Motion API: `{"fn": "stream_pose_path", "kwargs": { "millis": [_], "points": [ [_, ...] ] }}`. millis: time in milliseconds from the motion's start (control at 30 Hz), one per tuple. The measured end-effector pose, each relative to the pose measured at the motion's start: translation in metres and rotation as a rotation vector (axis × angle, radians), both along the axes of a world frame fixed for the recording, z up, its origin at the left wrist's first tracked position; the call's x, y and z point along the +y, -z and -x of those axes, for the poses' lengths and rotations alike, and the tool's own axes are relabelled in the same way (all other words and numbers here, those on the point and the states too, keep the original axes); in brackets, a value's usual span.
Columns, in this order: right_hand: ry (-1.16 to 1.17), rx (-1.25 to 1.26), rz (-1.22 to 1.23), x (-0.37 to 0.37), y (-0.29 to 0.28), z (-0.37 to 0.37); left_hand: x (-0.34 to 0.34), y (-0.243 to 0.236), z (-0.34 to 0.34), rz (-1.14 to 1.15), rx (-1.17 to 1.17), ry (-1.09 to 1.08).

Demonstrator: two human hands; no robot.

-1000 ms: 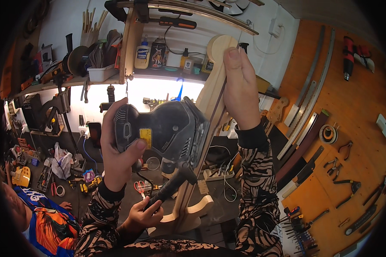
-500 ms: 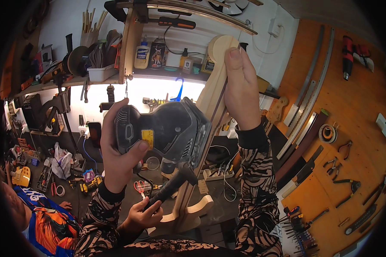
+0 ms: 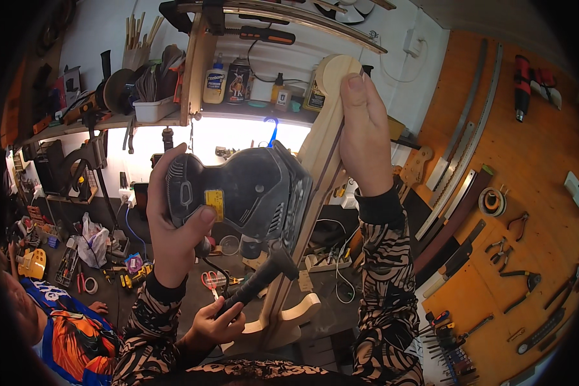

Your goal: The person sands the surface of a wooden guitar body using a hand sander while another person uses a vacuum attachment to remove dust. The person turns the guitar body over and sands the back and neck.

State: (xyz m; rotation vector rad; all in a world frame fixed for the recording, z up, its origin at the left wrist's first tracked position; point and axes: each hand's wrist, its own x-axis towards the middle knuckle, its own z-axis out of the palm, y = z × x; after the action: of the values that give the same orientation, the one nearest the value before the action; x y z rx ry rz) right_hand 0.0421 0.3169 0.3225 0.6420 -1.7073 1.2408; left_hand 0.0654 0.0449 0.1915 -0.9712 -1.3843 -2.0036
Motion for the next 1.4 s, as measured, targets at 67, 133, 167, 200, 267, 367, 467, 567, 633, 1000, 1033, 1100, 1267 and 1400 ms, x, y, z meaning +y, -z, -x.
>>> {"fn": "stream_pose_path", "kwargs": {
  "millis": [67,133,167,200,267,367,467,567,633,1000,1033,1100,1267,1400],
  "points": [
    [-0.004,0.002,-0.011,0.000,0.000,0.002,-0.003,-0.002,0.001,0.010,0.025,-0.020],
    [-0.002,0.003,-0.027,0.004,0.001,0.003,-0.003,-0.001,0.002,0.014,0.049,-0.026],
    [0.000,0.003,-0.029,0.005,0.001,0.003,-0.003,0.001,0.003,0.013,0.056,-0.024],
    [-0.005,0.015,-0.033,0.005,0.001,0.003,-0.004,0.001,0.004,0.013,0.064,-0.026],
    [-0.011,0.026,-0.037,0.004,0.000,0.003,-0.004,0.001,0.004,0.014,0.055,-0.025],
    [-0.026,0.006,-0.003,-0.001,0.000,0.002,-0.005,0.001,0.003,0.027,0.044,-0.036],
    [-0.035,0.006,-0.007,0.000,-0.001,0.003,-0.001,-0.001,0.004,0.030,0.057,-0.041],
    [-0.029,0.003,-0.011,0.003,-0.001,0.002,0.001,0.000,0.007,0.031,0.065,-0.031],
    [-0.026,0.006,-0.019,0.002,0.000,0.005,-0.002,-0.002,0.006,0.047,0.060,-0.041],
    [-0.011,-0.011,-0.001,-0.002,-0.001,-0.001,0.004,-0.002,0.006,0.037,-0.017,-0.068],
    [0.001,-0.011,-0.010,-0.002,-0.001,-0.001,0.004,-0.002,0.007,0.039,-0.017,-0.069],
    [0.017,-0.009,0.014,-0.002,0.001,0.002,0.003,-0.001,0.008,0.046,-0.005,-0.084],
    [-0.010,-0.009,0.024,-0.002,0.001,-0.001,0.000,0.001,0.012,0.040,0.034,-0.033],
    [0.014,0.004,-0.008,0.000,0.000,0.001,0.000,0.002,0.010,0.022,-0.043,0.006]
  ]
}}
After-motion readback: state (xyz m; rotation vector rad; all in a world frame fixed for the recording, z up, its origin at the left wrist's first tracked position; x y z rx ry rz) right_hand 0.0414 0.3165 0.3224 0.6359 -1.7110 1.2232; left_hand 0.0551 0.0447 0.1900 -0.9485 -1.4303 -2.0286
